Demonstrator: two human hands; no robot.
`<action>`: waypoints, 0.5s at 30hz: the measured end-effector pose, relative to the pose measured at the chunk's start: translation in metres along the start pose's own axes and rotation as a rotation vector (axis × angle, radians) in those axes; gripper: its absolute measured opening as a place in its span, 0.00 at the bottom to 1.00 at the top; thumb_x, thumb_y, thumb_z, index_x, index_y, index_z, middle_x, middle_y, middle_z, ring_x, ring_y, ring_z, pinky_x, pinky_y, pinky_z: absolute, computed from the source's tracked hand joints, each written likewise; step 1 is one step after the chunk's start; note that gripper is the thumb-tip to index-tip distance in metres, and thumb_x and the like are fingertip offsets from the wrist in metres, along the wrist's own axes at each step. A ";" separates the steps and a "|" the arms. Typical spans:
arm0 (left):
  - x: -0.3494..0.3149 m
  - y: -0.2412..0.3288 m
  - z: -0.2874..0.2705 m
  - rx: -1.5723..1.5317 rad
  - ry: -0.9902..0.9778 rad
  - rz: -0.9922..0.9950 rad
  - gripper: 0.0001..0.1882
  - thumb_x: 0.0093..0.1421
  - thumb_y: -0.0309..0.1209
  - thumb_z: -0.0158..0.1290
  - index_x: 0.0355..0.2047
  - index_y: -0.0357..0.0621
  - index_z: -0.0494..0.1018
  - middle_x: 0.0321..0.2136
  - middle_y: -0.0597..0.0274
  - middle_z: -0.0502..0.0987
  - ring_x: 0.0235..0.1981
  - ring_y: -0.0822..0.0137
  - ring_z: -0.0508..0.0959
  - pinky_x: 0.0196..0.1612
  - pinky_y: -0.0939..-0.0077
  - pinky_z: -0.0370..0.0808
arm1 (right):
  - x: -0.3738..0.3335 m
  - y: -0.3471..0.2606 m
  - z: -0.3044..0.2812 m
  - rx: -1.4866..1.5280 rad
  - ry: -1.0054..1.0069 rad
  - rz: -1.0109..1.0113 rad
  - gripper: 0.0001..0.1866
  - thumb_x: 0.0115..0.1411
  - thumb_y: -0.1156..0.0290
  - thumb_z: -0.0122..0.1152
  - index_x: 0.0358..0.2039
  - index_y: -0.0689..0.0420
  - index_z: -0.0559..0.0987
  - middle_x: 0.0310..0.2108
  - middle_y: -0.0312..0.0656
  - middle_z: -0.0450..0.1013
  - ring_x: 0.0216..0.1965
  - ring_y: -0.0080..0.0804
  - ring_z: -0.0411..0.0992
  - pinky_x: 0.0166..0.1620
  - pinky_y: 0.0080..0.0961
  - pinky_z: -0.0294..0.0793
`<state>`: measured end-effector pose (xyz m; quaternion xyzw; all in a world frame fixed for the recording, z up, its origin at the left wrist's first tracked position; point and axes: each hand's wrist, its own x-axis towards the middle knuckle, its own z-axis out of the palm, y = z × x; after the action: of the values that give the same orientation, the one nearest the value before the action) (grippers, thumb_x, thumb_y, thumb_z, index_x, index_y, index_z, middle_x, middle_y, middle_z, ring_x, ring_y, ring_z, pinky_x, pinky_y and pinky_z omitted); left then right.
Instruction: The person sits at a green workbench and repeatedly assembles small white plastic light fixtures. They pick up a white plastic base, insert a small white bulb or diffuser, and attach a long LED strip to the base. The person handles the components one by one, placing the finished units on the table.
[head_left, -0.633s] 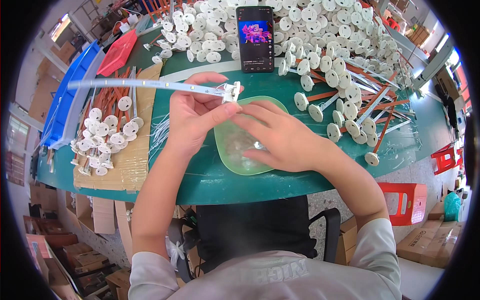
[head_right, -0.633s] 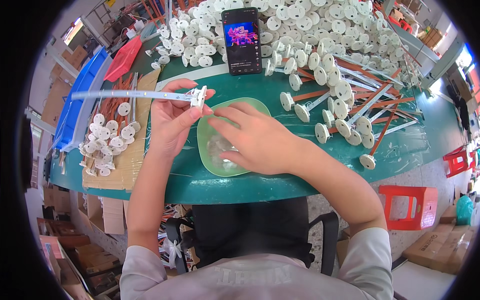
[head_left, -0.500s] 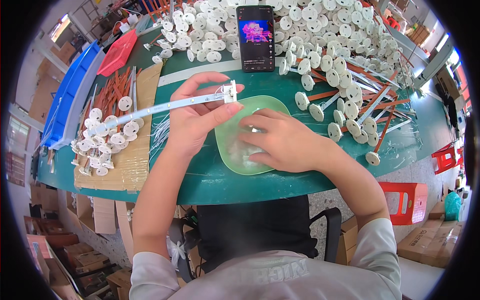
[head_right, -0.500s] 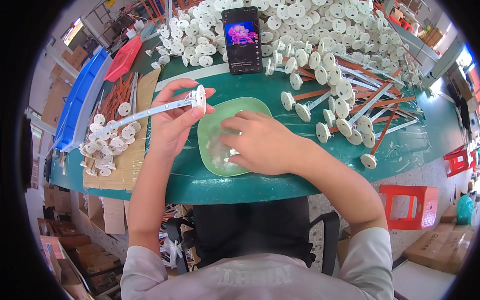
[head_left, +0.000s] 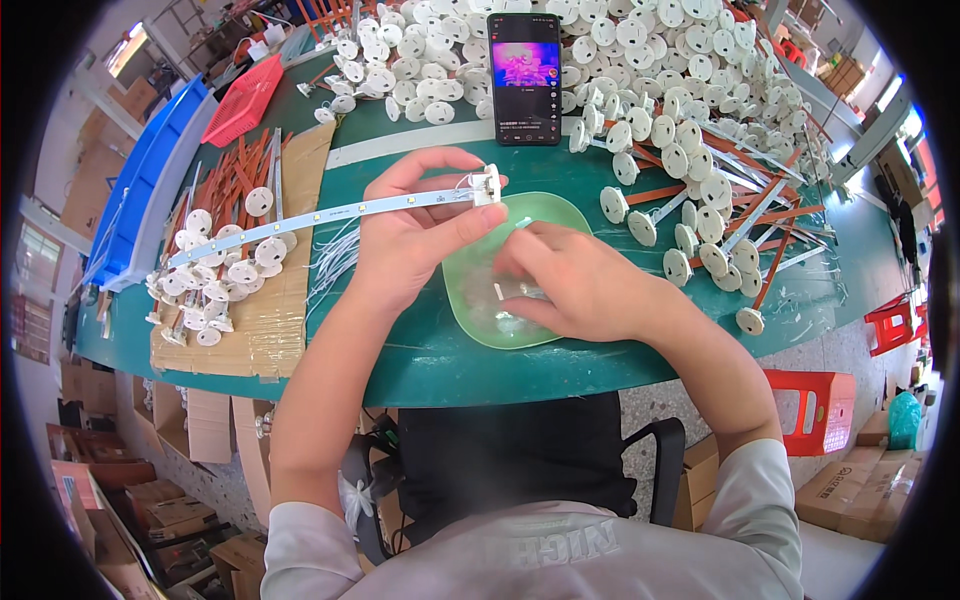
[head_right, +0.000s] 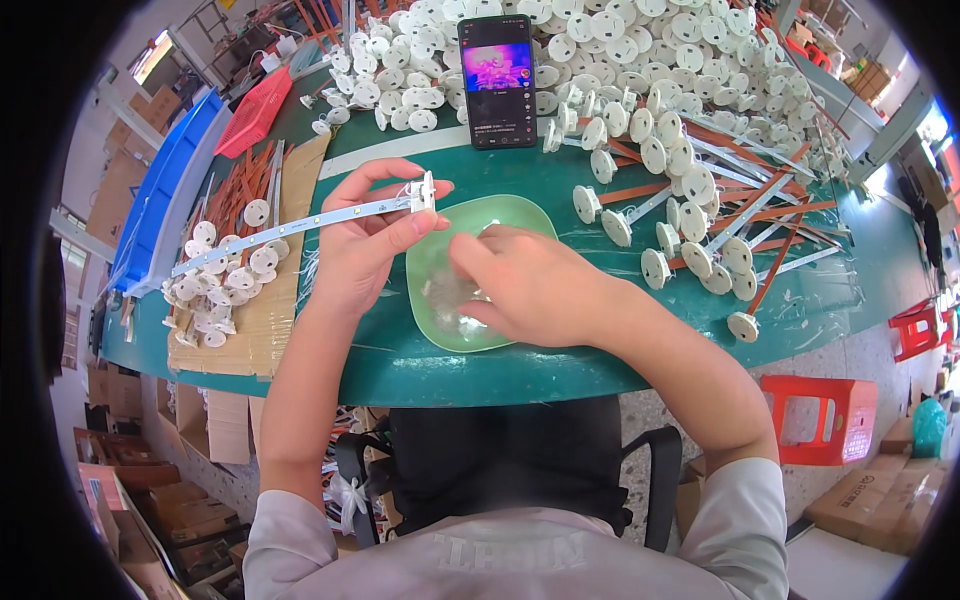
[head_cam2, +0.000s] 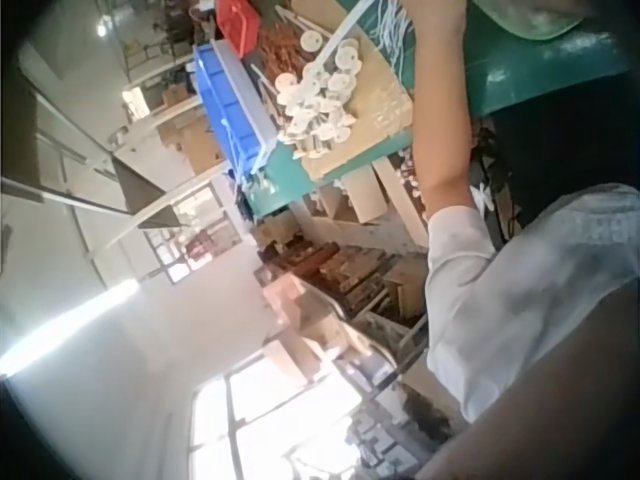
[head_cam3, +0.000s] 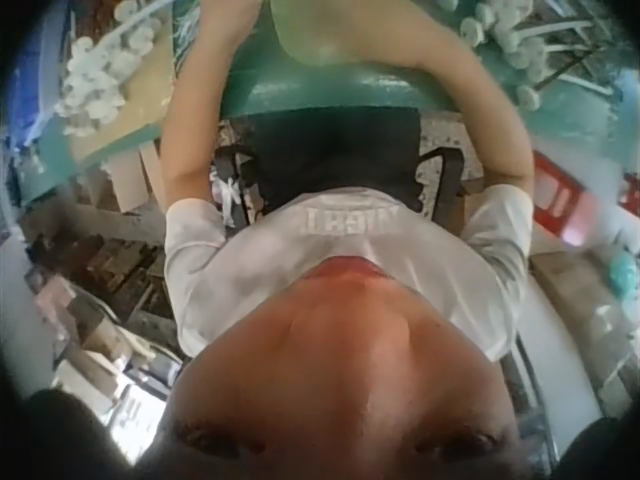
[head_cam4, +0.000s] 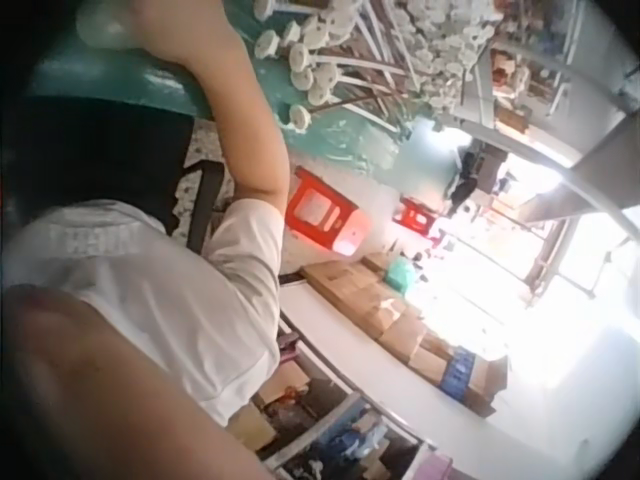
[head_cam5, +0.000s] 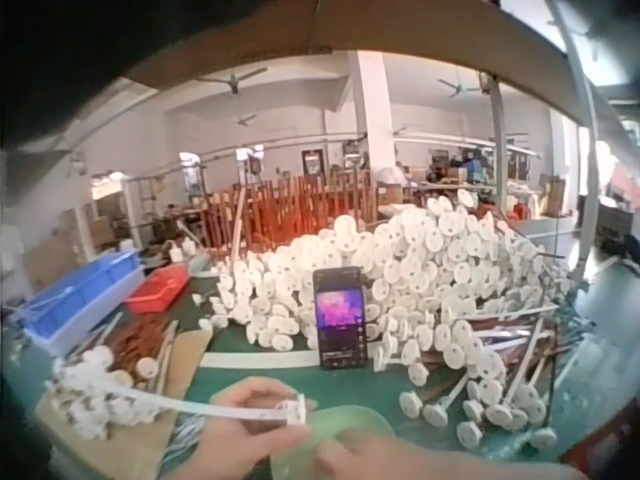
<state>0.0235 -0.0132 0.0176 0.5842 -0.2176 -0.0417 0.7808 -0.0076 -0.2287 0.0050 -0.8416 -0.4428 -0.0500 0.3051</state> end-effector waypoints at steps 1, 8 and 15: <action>0.000 0.000 0.000 0.002 0.004 0.000 0.22 0.53 0.17 0.66 0.48 0.35 0.72 0.41 0.49 0.83 0.40 0.67 0.84 0.46 0.73 0.82 | 0.000 -0.004 -0.002 0.012 0.009 0.076 0.20 0.54 0.69 0.70 0.39 0.62 0.69 0.35 0.49 0.75 0.37 0.53 0.75 0.40 0.43 0.75; -0.001 0.003 0.000 0.085 -0.009 -0.016 0.23 0.55 0.18 0.64 0.50 0.36 0.71 0.45 0.41 0.81 0.41 0.64 0.84 0.48 0.69 0.81 | 0.001 0.003 0.001 -0.027 0.179 -0.011 0.24 0.55 0.64 0.71 0.37 0.61 0.64 0.31 0.51 0.74 0.31 0.53 0.74 0.32 0.42 0.73; -0.001 -0.001 0.000 0.083 0.000 0.006 0.23 0.54 0.18 0.64 0.50 0.37 0.71 0.44 0.41 0.81 0.40 0.64 0.84 0.48 0.70 0.81 | -0.001 0.003 0.000 -0.101 0.077 0.043 0.24 0.53 0.66 0.73 0.36 0.61 0.64 0.32 0.49 0.74 0.32 0.52 0.75 0.33 0.40 0.74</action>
<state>0.0233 -0.0132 0.0165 0.6153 -0.2208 -0.0303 0.7561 -0.0054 -0.2305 0.0035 -0.8628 -0.4092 -0.0981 0.2801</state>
